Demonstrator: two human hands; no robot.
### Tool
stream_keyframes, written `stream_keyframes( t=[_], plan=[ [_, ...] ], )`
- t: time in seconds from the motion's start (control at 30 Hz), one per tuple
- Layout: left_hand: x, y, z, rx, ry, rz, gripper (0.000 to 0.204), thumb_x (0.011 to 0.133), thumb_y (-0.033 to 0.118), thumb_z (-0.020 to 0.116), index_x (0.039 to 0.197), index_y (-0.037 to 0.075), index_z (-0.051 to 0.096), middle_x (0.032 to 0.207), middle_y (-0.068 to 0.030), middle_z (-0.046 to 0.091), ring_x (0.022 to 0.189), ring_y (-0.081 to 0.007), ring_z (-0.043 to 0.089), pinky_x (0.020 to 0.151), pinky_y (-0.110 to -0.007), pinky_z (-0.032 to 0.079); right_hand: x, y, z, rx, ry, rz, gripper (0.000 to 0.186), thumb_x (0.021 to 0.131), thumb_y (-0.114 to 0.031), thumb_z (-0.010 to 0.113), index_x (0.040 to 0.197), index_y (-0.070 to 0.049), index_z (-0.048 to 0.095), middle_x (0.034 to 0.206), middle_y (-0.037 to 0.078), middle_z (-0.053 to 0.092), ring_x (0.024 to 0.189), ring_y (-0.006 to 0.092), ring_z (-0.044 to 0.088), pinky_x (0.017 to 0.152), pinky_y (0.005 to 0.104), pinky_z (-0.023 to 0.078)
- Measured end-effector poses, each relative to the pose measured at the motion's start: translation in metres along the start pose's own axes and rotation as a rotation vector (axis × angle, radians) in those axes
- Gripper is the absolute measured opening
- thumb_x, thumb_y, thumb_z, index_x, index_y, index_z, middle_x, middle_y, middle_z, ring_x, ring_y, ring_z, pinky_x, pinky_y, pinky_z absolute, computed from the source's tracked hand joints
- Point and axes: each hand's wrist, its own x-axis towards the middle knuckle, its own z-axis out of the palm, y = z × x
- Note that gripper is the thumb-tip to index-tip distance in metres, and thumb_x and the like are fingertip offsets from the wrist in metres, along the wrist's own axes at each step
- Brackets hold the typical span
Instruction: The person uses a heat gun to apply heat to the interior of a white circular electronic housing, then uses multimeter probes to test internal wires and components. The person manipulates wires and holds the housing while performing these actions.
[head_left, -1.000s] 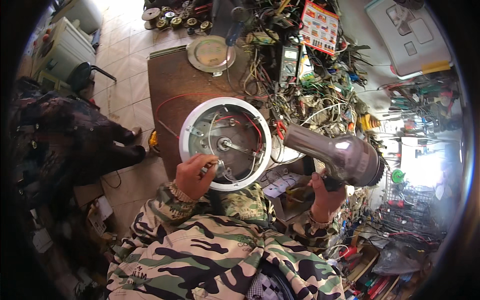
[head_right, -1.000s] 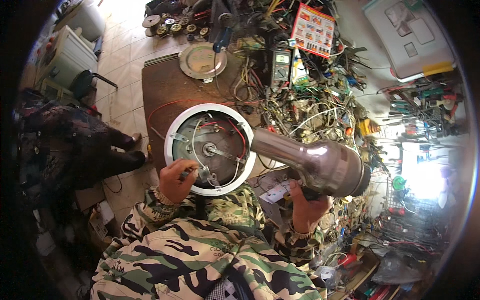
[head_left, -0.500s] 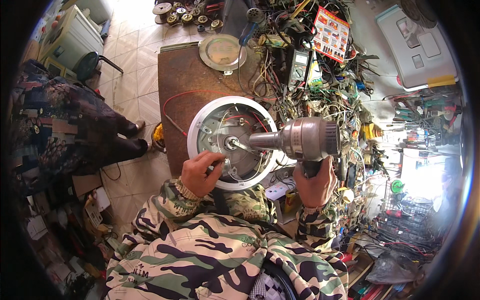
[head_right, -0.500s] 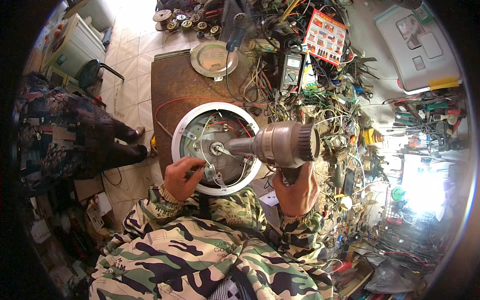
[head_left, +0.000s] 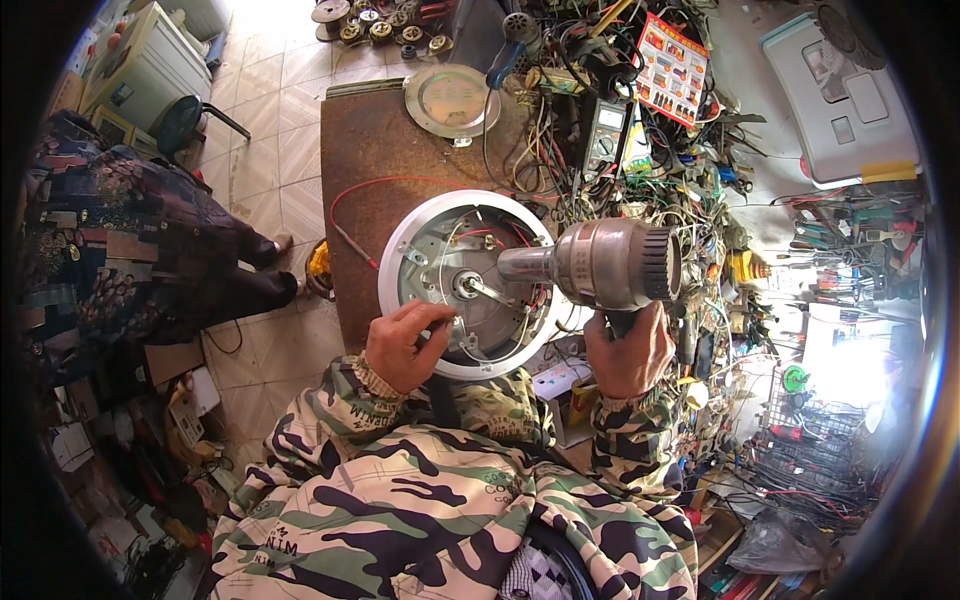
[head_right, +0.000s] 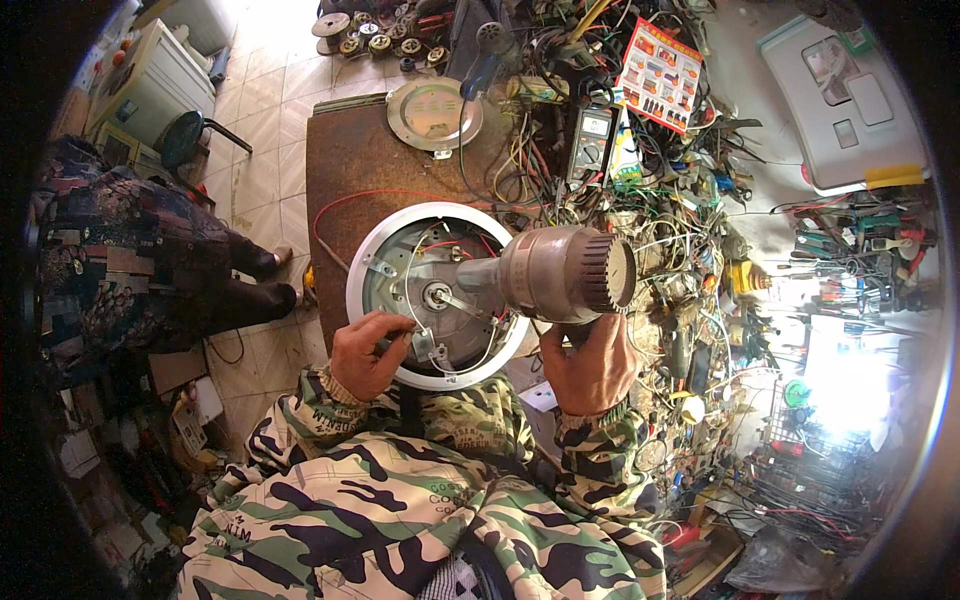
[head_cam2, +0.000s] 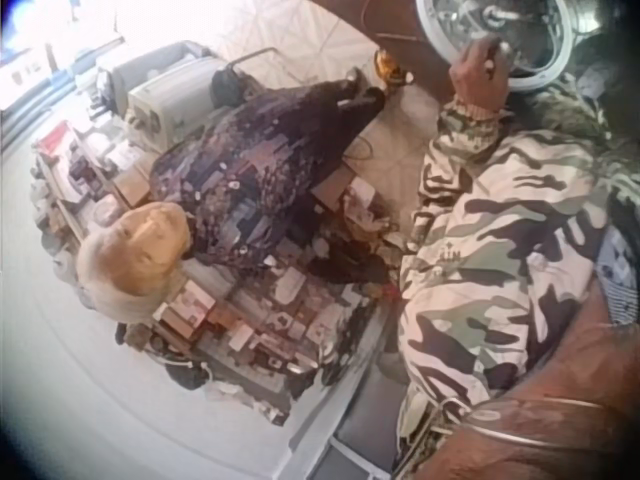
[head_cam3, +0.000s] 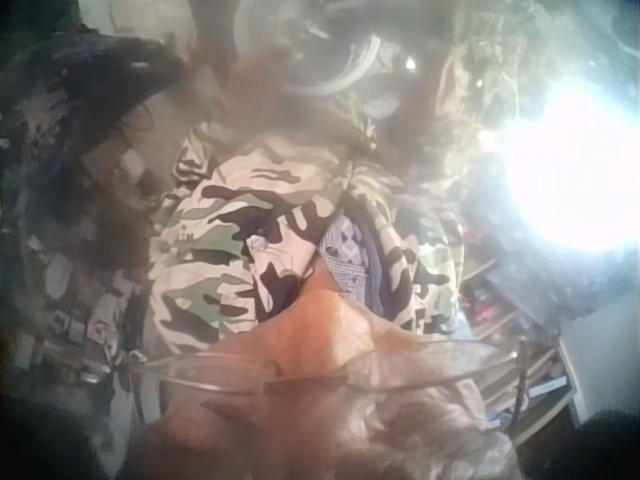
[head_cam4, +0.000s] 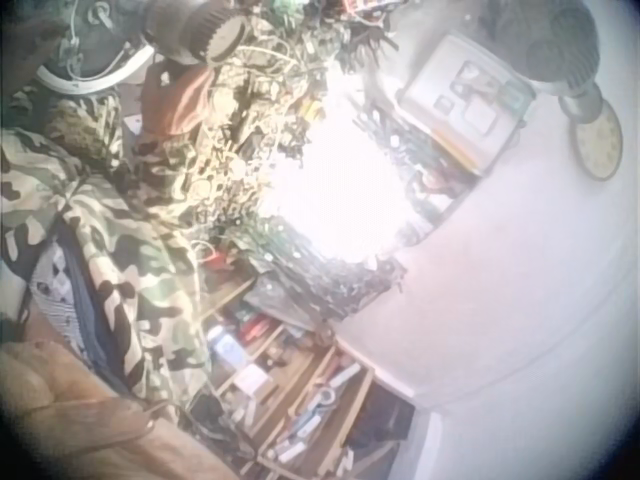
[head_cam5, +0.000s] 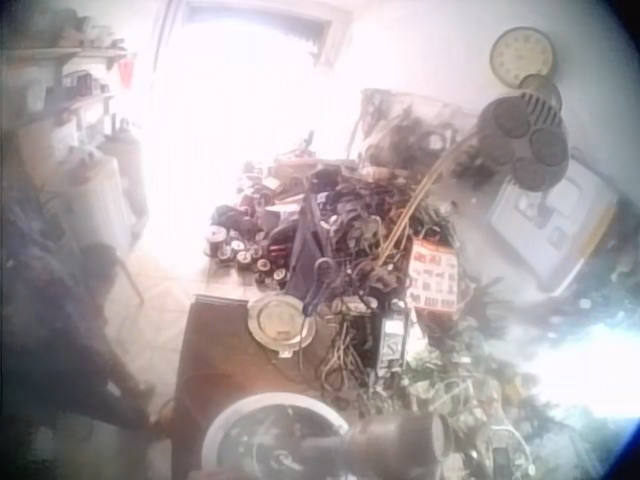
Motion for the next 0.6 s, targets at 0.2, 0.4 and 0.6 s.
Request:
stream_keyframes(
  t=[0.2,0.4,0.6],
  plan=[
    [-0.001,0.0,-0.001,0.01,-0.009,0.001,0.018,0.09,0.002,0.071,0.108,-0.001,0.073,0.09,-0.0161,0.073,0.068,-0.0264,0.074,0.056,-0.033,0.058,0.0,-0.004,0.001,0.022,-0.011,0.038,0.038,0.079,-0.01,0.079,0.109,0.0,0.059,0.083,0.016,0.07,0.069,0.0347,0.073,0.06,0.0449,0.058],
    [-0.001,0.001,-0.001,0.007,-0.011,-0.01,0.018,0.09,0.002,0.07,0.108,-0.001,0.073,0.092,-0.0159,0.073,0.07,-0.0266,0.074,0.058,-0.033,0.058,-0.001,-0.003,0.004,0.037,0.011,0.04,0.037,0.078,-0.011,0.08,0.107,-0.001,0.059,0.084,0.016,0.07,0.069,0.0352,0.073,0.061,0.0457,0.058],
    [0.0,0.005,-0.004,-0.002,-0.027,-0.078,0.018,0.091,0.001,0.068,0.108,-0.001,0.072,0.091,-0.0148,0.072,0.074,-0.0244,0.074,0.06,-0.032,0.058,-0.013,0.003,0.017,0.079,-0.049,0.208,0.04,0.076,-0.019,0.084,0.099,-0.003,0.057,0.089,0.018,0.07,0.073,0.0397,0.071,0.063,0.0474,0.058]
  ],
)
